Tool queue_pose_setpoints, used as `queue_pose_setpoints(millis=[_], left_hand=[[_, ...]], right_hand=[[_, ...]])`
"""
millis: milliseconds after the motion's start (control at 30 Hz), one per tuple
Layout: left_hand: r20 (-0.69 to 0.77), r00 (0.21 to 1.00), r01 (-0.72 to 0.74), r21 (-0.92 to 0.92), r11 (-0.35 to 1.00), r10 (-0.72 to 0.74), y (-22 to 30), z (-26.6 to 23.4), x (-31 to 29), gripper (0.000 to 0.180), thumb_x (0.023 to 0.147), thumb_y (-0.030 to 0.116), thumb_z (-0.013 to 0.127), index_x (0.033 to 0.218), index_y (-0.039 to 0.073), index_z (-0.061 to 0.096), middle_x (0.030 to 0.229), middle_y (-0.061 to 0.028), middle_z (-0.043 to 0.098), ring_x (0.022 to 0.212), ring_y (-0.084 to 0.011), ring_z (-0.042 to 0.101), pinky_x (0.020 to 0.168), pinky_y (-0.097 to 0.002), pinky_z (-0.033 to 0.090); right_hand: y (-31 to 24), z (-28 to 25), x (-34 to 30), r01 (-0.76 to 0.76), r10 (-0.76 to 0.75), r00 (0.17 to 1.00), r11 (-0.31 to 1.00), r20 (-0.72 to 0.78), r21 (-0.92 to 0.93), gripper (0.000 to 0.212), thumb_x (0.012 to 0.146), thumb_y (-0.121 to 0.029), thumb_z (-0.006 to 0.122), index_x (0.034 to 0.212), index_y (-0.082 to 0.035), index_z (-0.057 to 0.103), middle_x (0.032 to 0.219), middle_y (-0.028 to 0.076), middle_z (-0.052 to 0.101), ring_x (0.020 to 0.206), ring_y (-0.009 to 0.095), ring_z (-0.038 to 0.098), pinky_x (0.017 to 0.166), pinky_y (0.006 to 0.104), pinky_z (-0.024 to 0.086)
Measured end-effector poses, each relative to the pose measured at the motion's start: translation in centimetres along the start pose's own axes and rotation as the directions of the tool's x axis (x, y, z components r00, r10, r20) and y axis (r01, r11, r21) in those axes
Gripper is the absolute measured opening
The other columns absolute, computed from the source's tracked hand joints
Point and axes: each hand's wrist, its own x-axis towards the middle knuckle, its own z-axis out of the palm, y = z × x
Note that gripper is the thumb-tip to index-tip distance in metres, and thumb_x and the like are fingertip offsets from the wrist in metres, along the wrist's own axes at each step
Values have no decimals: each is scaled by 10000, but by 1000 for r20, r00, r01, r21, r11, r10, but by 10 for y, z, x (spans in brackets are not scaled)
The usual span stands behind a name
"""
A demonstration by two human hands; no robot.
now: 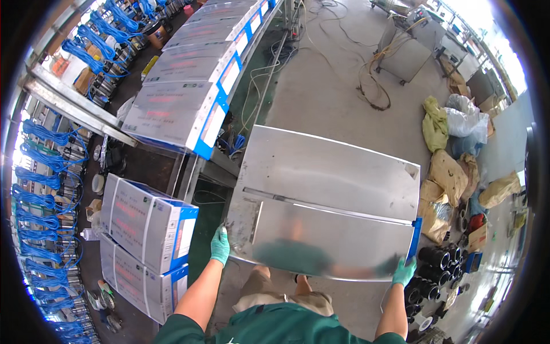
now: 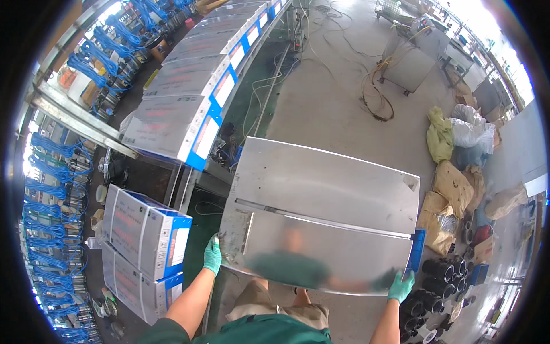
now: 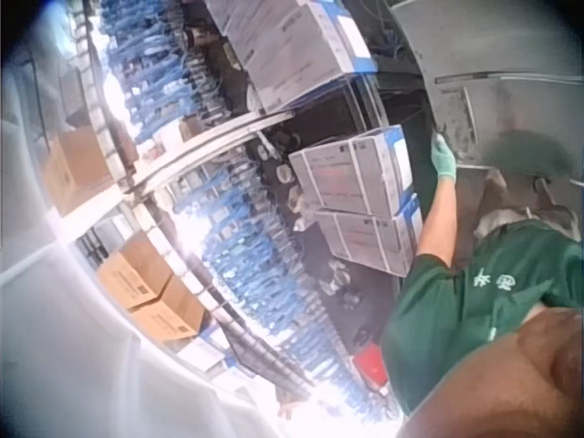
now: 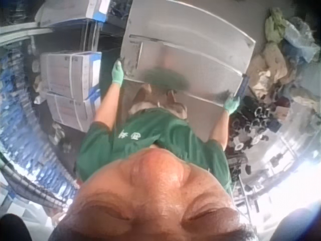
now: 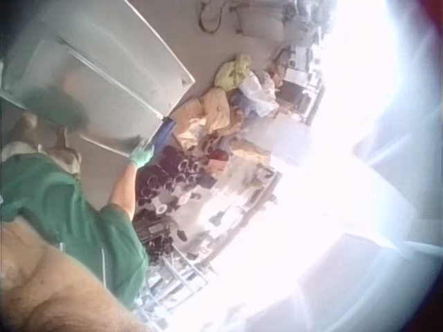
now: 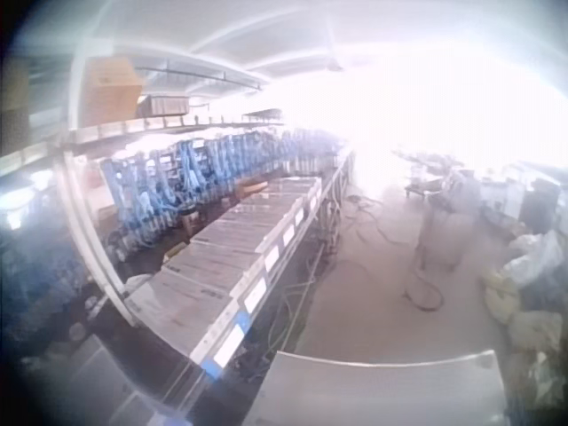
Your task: The person picks up metal boxes one at a time from a stack, places them on a metal surface, and wraps a white plastic strap around each box using a machine.
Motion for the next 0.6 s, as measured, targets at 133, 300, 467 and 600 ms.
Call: queue_pose_setpoints(millis=[133, 300, 467, 600], left_hand=[[-183, 983, 82, 308, 948, -25, -21, 23, 9, 498, 1033, 562, 593, 1299, 163, 726, 1138, -182, 772, 1044, -384, 733, 914, -453, 567], [-247, 969, 64, 358, 932, 28, 17, 34, 13, 481, 1001, 606, 614, 1236, 212, 760, 1060, -184, 778, 991, -407, 738, 851, -485, 574], [-225, 974, 122, 459, 880, -18, 60, 55, 54, 536, 998, 677, 546, 1263, 256, 745, 1056, -190, 773, 994, -430, 729, 850, -530, 569], [-197, 980, 77, 492, 867, 25, 98, 80, 102, 508, 1021, 633, 520, 1259, 238, 732, 1070, -191, 768, 990, -430, 726, 835, -533, 564]], right_hand=[[40, 40, -3, -192, 149, 955, 970, 255, 149, 719, 1053, -625, 525, 1352, 29, 531, 1233, 303, 654, 1135, 450, 652, 1004, 542, 509], [21, 49, 18, -284, 268, 921, 959, 284, 17, 785, 1048, -675, 479, 1352, 47, 526, 1272, 323, 637, 1166, 504, 626, 1021, 550, 497], [-7, 73, 61, -209, 208, 958, 978, 197, -20, 811, 1045, -701, 435, 1298, 62, 544, 1241, 359, 646, 1153, 518, 630, 990, 569, 501], [-42, 90, 106, -177, 179, 962, 984, 208, -27, 834, 1047, -699, 425, 1319, 82, 540, 1281, 375, 621, 1184, 526, 609, 1024, 569, 489]])
